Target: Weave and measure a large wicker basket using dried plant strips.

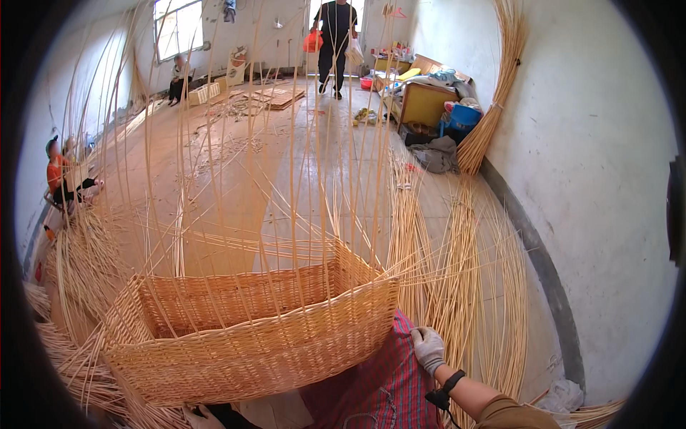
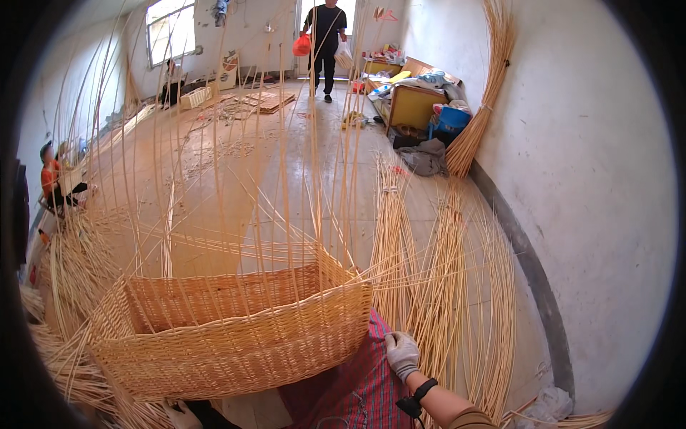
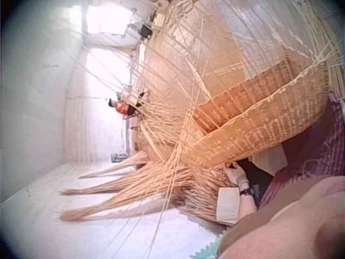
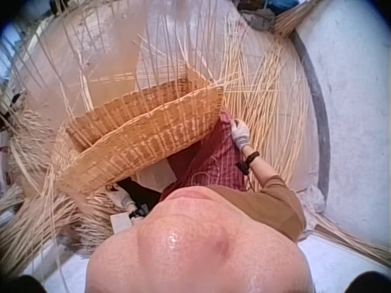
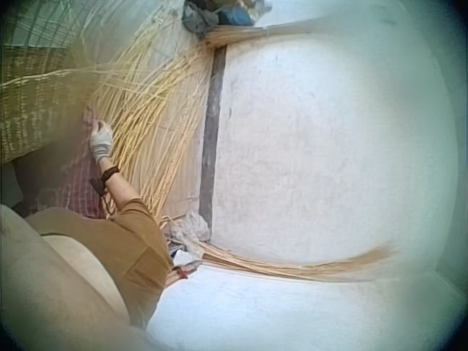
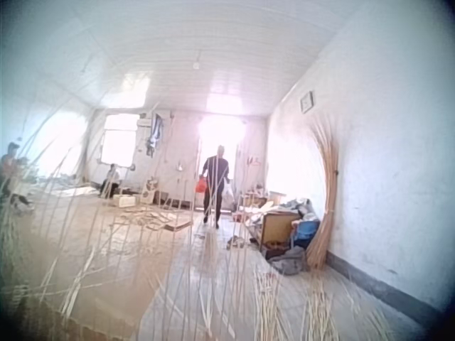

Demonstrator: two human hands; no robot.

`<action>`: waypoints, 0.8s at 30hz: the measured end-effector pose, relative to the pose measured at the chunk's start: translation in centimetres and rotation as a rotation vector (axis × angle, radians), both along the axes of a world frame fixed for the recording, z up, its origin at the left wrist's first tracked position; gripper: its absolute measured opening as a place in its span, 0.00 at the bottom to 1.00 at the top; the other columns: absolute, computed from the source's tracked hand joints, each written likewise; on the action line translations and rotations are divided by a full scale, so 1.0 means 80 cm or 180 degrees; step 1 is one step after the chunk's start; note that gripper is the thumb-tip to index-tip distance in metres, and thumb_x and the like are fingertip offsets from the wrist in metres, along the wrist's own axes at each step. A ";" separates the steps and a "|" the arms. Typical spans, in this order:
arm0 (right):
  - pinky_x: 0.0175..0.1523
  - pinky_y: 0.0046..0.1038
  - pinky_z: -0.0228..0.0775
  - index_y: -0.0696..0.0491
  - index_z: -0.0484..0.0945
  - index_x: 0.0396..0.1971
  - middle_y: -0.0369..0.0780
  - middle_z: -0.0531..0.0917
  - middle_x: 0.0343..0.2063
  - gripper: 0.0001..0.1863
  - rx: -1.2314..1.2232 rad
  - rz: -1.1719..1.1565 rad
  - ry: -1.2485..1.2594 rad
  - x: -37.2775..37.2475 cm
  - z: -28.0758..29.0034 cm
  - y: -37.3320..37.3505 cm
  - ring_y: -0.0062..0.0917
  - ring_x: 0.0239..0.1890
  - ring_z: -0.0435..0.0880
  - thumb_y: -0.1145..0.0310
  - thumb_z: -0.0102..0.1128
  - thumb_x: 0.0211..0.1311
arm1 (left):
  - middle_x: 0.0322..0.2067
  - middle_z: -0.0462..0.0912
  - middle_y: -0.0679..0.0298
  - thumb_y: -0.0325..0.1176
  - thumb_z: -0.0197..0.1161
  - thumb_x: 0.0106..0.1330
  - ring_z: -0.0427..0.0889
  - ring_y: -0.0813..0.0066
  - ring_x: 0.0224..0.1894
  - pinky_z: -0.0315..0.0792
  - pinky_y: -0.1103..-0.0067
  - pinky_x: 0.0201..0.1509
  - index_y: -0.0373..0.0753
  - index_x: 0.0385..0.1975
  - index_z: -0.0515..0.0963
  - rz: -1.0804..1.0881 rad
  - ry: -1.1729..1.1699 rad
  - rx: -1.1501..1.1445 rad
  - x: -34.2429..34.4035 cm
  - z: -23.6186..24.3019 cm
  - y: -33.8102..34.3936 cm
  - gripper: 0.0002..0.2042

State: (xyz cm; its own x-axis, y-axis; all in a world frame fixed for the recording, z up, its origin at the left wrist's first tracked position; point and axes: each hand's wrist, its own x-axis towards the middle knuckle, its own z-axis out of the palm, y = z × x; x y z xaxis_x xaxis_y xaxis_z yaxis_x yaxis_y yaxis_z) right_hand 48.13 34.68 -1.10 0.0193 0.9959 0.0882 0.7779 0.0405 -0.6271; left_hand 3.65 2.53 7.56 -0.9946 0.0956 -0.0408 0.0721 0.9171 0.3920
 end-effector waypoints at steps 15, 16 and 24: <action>0.53 0.40 0.73 0.54 0.86 0.34 0.47 0.86 0.37 0.16 0.0027 -0.0033 0.0054 0.000 -0.002 0.001 0.43 0.44 0.83 0.57 0.59 0.65 | 0.60 0.74 0.42 0.45 0.60 0.69 0.73 0.49 0.63 0.67 0.68 0.66 0.32 0.65 0.64 0.0084 0.0147 0.0069 -0.007 -0.019 -0.007 0.31; 0.53 0.39 0.73 0.54 0.86 0.34 0.47 0.86 0.36 0.16 0.0051 -0.0030 0.0068 0.000 -0.003 0.001 0.43 0.44 0.83 0.57 0.59 0.65 | 0.60 0.74 0.42 0.44 0.60 0.68 0.73 0.49 0.62 0.67 0.68 0.66 0.32 0.65 0.65 0.0107 0.0109 0.0057 -0.006 -0.017 -0.006 0.30; 0.53 0.40 0.73 0.56 0.86 0.34 0.49 0.85 0.35 0.16 0.0122 0.0035 0.0128 0.002 -0.007 0.002 0.45 0.43 0.83 0.58 0.59 0.65 | 0.60 0.74 0.43 0.43 0.61 0.68 0.72 0.50 0.64 0.65 0.69 0.68 0.32 0.66 0.63 0.0153 0.0029 0.0040 -0.006 -0.016 -0.009 0.31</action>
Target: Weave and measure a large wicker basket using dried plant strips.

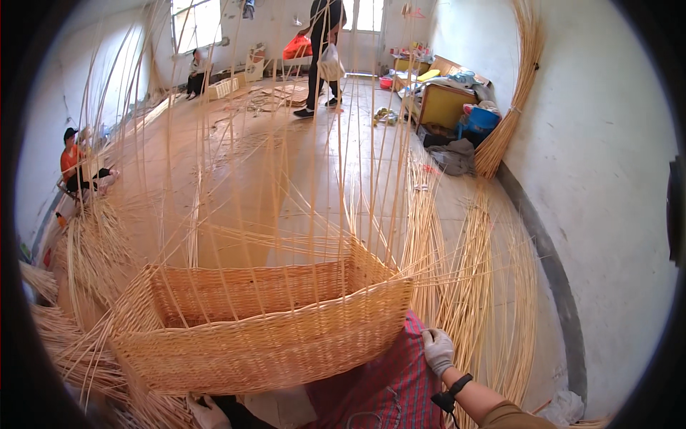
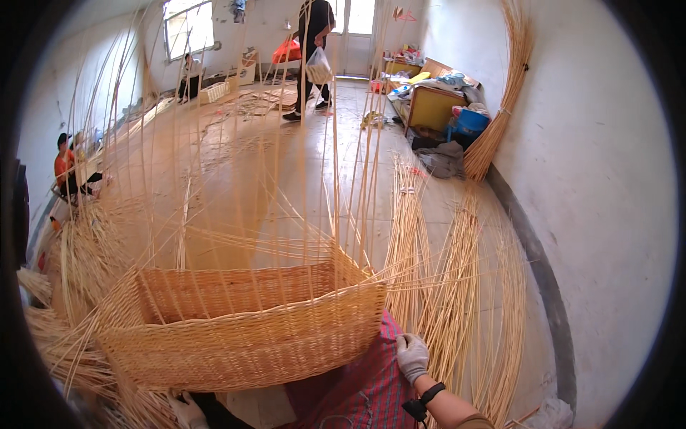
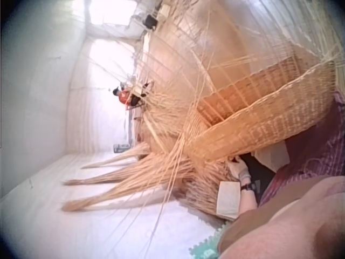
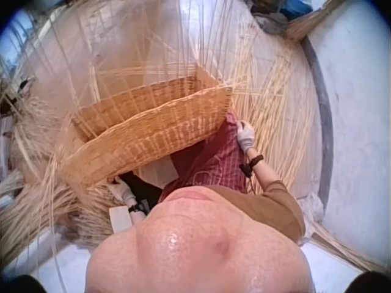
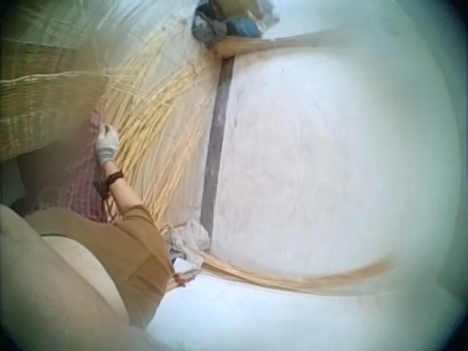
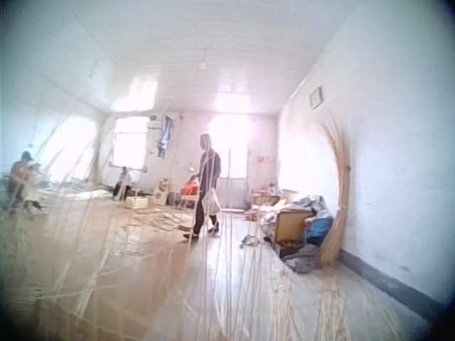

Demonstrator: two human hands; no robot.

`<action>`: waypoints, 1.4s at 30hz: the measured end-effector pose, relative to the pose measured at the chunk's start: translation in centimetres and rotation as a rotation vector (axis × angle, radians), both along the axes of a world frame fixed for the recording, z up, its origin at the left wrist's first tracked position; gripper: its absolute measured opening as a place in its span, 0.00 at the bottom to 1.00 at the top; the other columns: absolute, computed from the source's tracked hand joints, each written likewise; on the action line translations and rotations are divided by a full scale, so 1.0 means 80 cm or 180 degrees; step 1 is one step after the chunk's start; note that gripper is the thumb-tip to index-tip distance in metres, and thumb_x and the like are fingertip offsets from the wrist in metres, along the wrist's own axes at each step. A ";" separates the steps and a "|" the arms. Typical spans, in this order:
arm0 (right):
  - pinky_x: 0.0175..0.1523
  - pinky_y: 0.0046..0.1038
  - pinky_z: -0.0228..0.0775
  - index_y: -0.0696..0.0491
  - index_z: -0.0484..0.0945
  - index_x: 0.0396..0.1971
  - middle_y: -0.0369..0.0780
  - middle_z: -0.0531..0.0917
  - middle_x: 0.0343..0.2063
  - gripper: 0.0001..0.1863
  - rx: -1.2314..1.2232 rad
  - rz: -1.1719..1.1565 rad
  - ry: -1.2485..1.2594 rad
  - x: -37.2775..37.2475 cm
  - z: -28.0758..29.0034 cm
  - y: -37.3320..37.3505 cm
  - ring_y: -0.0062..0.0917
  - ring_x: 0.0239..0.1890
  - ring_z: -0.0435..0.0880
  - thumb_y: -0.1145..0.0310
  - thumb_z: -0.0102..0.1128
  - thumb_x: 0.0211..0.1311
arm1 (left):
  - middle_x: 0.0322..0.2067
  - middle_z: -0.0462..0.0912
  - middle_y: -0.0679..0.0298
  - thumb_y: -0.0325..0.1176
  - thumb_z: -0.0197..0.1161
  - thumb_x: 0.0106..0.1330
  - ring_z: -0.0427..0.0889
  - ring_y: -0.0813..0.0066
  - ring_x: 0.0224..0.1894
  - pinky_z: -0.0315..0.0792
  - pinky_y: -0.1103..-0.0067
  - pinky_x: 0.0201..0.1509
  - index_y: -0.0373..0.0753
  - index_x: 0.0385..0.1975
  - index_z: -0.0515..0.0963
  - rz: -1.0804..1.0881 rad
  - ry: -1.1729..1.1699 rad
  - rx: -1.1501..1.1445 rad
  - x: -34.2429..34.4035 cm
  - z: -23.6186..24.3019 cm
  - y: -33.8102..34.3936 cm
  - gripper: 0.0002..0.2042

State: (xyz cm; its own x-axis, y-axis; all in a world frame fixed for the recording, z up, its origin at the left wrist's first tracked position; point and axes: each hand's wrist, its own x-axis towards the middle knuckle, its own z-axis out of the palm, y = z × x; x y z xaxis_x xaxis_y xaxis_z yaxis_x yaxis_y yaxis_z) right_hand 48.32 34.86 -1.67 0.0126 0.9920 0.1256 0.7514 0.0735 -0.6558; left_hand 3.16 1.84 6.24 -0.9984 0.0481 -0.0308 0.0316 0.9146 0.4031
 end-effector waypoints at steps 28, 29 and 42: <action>0.50 0.38 0.72 0.58 0.85 0.34 0.49 0.84 0.33 0.14 -0.0012 -0.0090 0.0102 0.003 -0.023 0.004 0.43 0.40 0.83 0.62 0.59 0.66 | 0.55 0.76 0.46 0.32 0.65 0.64 0.76 0.47 0.56 0.70 0.62 0.60 0.39 0.66 0.64 -0.0169 0.0738 0.0365 -0.027 -0.078 -0.033 0.29; 0.50 0.38 0.72 0.57 0.85 0.34 0.49 0.84 0.33 0.13 0.0015 -0.0100 0.0118 0.003 -0.022 0.004 0.43 0.40 0.83 0.63 0.60 0.65 | 0.55 0.76 0.45 0.32 0.65 0.64 0.76 0.46 0.56 0.70 0.62 0.60 0.38 0.65 0.64 -0.0219 0.0788 0.0386 -0.027 -0.078 -0.034 0.29; 0.49 0.38 0.73 0.58 0.85 0.33 0.49 0.84 0.33 0.13 0.0123 -0.0256 0.0064 0.001 -0.017 0.001 0.43 0.39 0.84 0.63 0.62 0.64 | 0.56 0.76 0.47 0.36 0.63 0.66 0.76 0.47 0.56 0.70 0.60 0.59 0.39 0.65 0.64 -0.0205 0.0696 0.0369 -0.026 -0.079 -0.037 0.28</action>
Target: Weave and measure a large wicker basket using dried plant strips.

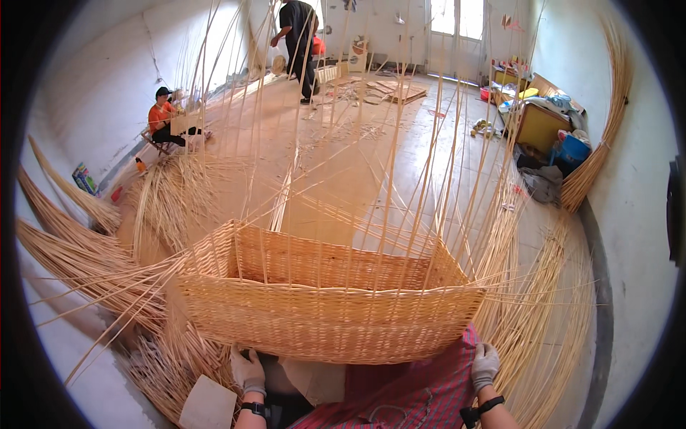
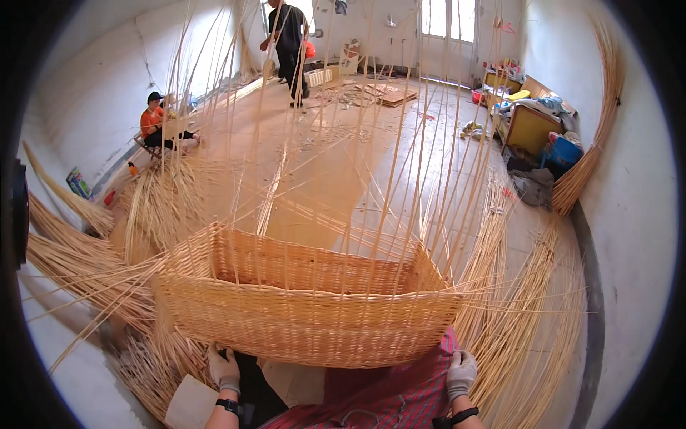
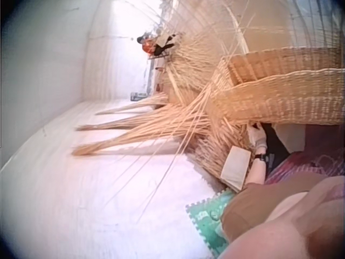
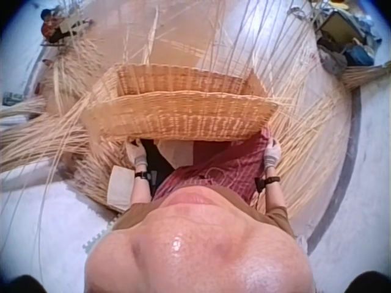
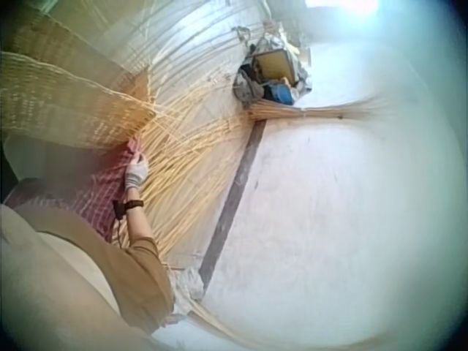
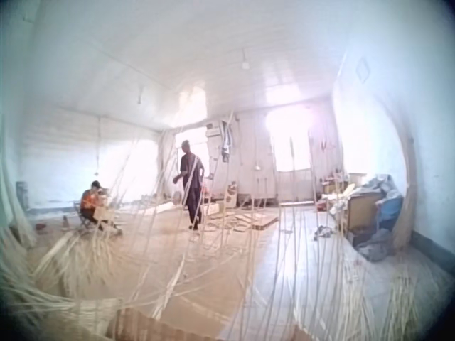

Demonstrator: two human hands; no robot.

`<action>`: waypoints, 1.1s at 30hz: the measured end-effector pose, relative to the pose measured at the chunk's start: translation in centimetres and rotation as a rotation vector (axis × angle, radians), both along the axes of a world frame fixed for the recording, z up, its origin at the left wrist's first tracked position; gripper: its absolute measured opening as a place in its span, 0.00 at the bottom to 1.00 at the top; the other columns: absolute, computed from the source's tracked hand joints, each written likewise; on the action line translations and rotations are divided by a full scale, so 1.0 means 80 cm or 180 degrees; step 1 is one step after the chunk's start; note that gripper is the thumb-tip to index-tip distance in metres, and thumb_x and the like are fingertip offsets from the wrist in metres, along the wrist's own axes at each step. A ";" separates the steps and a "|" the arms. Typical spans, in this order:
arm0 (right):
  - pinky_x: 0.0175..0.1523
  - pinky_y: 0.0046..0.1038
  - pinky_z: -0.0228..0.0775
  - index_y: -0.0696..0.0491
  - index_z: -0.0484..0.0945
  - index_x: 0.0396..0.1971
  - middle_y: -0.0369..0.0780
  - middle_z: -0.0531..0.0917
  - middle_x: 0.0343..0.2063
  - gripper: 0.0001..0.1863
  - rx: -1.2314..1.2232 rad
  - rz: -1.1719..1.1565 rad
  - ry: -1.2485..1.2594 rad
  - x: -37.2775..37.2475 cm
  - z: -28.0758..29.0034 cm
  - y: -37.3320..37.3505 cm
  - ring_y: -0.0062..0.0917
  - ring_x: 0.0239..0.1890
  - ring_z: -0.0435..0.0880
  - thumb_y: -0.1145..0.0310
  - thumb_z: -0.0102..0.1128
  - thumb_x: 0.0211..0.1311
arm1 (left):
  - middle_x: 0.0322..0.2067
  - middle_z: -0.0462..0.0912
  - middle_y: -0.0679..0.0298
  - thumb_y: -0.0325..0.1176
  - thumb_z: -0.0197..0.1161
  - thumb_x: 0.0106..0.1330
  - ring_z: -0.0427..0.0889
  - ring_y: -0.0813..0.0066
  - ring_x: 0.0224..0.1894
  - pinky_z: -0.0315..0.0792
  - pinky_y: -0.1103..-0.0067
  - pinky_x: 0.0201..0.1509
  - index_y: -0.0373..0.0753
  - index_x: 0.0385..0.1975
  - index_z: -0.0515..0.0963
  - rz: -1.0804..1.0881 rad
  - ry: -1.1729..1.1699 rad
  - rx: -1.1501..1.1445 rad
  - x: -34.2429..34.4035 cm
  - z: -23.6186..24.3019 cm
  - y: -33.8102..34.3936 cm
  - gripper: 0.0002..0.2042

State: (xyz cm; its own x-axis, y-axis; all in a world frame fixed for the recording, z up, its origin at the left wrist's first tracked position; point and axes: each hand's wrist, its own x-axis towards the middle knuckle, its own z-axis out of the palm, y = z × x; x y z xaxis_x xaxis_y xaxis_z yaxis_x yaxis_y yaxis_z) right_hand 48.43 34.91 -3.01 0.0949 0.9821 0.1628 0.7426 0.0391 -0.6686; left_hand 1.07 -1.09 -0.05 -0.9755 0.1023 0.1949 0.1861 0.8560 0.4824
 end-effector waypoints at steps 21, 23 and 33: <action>0.48 0.38 0.74 0.59 0.85 0.35 0.51 0.85 0.34 0.15 -0.0008 -0.0026 -0.0163 -0.001 -0.004 -0.002 0.43 0.40 0.84 0.61 0.60 0.66 | 0.58 0.75 0.48 0.37 0.64 0.65 0.75 0.47 0.58 0.71 0.59 0.60 0.39 0.63 0.65 0.0084 -0.0167 -0.0043 0.003 0.014 -0.003 0.28; 0.48 0.38 0.74 0.59 0.85 0.35 0.50 0.85 0.34 0.15 0.0002 -0.0022 -0.0174 0.000 -0.008 -0.001 0.43 0.40 0.84 0.61 0.60 0.66 | 0.58 0.74 0.48 0.38 0.64 0.65 0.75 0.47 0.58 0.71 0.60 0.60 0.39 0.63 0.65 0.0060 -0.0242 -0.0033 0.003 0.016 -0.003 0.28; 0.48 0.36 0.74 0.60 0.84 0.35 0.49 0.85 0.33 0.14 -0.0105 -0.0011 0.0141 0.002 -0.013 0.001 0.40 0.38 0.85 0.62 0.60 0.67 | 0.59 0.74 0.49 0.39 0.64 0.66 0.75 0.48 0.58 0.71 0.61 0.59 0.41 0.65 0.64 0.0164 -0.0365 -0.0174 0.001 0.015 -0.006 0.28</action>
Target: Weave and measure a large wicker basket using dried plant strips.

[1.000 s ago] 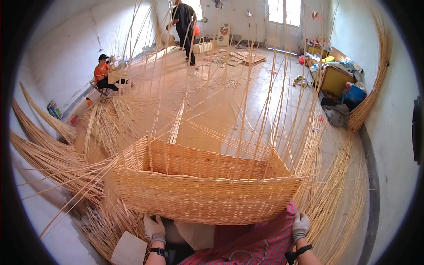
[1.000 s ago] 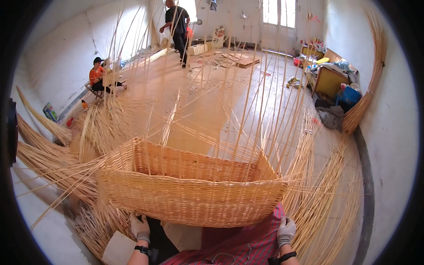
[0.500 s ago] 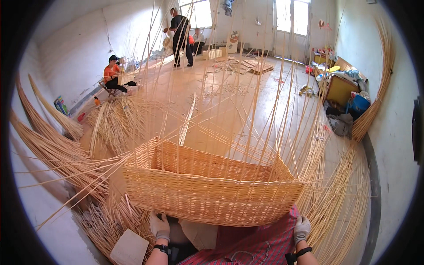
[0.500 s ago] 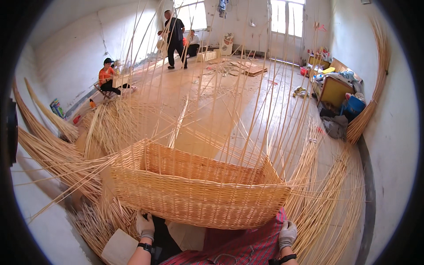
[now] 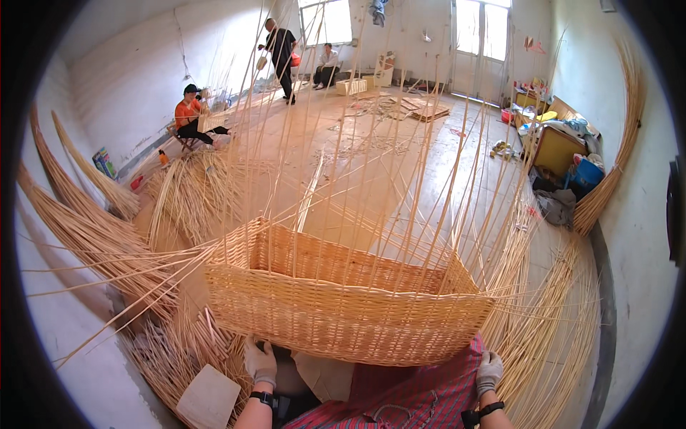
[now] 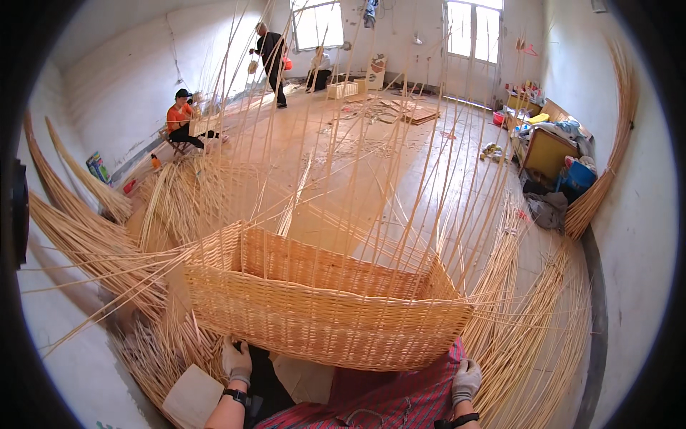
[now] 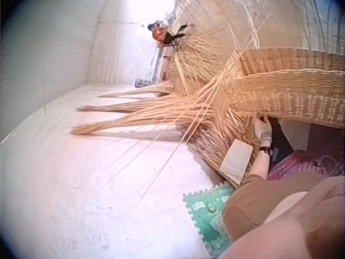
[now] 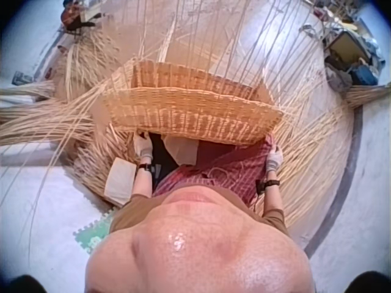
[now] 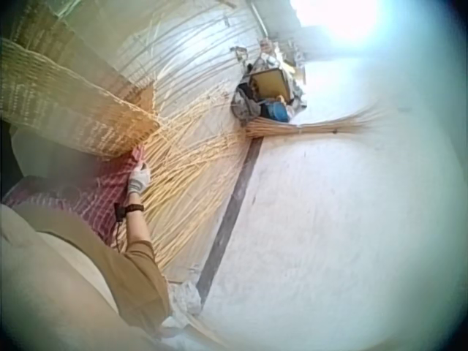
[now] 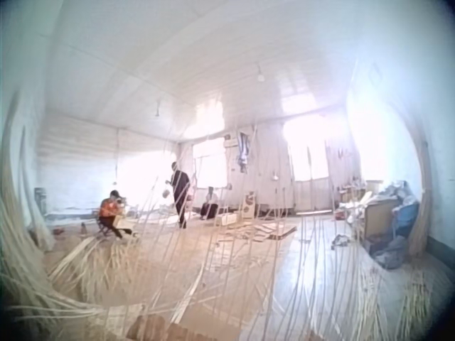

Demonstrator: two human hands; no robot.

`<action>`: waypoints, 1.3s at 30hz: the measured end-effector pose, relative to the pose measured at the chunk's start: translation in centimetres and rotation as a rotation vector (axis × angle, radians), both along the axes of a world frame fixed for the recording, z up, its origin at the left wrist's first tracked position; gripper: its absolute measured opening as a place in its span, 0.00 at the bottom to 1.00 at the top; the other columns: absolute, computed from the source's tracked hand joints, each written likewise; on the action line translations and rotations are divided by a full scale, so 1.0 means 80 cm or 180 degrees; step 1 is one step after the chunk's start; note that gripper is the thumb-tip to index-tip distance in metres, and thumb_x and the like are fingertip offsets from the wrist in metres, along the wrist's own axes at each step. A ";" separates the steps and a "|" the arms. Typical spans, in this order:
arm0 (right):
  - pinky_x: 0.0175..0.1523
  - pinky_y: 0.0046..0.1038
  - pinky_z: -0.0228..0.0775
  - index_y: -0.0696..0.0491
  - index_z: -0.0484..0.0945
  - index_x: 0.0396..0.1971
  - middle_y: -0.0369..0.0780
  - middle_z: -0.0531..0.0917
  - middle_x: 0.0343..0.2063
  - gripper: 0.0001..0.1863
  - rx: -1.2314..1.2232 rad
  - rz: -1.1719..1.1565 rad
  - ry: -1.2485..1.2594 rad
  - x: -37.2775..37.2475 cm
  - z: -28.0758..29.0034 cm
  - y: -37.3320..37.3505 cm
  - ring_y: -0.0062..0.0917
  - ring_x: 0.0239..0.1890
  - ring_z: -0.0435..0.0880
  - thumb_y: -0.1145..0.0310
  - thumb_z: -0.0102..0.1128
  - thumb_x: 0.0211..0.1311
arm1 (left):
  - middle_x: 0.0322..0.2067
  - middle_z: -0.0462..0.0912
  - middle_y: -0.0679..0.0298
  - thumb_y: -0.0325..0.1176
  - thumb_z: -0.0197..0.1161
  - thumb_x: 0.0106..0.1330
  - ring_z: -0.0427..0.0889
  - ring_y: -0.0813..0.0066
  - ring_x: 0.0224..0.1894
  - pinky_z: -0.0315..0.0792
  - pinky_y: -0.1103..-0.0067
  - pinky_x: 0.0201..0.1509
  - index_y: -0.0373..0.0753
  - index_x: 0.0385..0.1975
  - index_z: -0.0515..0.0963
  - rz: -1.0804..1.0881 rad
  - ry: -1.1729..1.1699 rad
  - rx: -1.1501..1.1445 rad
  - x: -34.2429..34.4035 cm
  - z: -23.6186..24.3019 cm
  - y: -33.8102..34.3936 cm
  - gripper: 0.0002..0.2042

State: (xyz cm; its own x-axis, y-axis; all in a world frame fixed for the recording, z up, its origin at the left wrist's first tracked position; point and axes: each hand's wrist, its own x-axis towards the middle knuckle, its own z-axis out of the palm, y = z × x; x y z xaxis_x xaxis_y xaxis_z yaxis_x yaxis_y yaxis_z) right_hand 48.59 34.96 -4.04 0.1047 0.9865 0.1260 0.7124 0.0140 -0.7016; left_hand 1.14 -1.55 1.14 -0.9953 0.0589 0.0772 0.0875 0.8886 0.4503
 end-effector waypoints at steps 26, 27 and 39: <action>0.50 0.42 0.75 0.56 0.86 0.35 0.52 0.86 0.34 0.18 -0.0055 -0.0226 -0.0407 0.004 0.011 -0.001 0.47 0.42 0.85 0.56 0.57 0.65 | 0.59 0.77 0.45 0.62 0.50 0.73 0.76 0.50 0.59 0.67 0.68 0.63 0.31 0.66 0.66 0.0046 0.0421 0.1665 -0.283 0.058 -0.023 0.38; 0.50 0.42 0.75 0.56 0.86 0.35 0.52 0.86 0.34 0.18 -0.0124 -0.0225 -0.0377 0.005 0.013 -0.002 0.47 0.42 0.85 0.56 0.57 0.65 | 0.58 0.78 0.46 0.61 0.51 0.73 0.76 0.51 0.58 0.68 0.69 0.62 0.30 0.66 0.65 0.0368 0.0034 0.1341 -0.279 0.063 -0.022 0.38; 0.49 0.41 0.74 0.58 0.85 0.40 0.53 0.86 0.36 0.18 -0.0156 -0.0407 -0.0376 0.002 -0.002 0.002 0.48 0.42 0.85 0.58 0.55 0.67 | 0.52 0.82 0.48 0.58 0.57 0.71 0.81 0.55 0.52 0.72 0.70 0.58 0.33 0.64 0.70 -0.0036 0.0172 0.1974 -0.226 0.123 -0.026 0.34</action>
State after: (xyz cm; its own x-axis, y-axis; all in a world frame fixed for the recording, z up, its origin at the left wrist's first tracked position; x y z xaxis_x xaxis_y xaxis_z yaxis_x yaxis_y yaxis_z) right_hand 48.79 35.16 -4.17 0.2170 0.9713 0.0970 0.7838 -0.1142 -0.6104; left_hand -16.98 -3.60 11.00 -0.9886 -0.0027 0.1507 0.1324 0.4619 0.8770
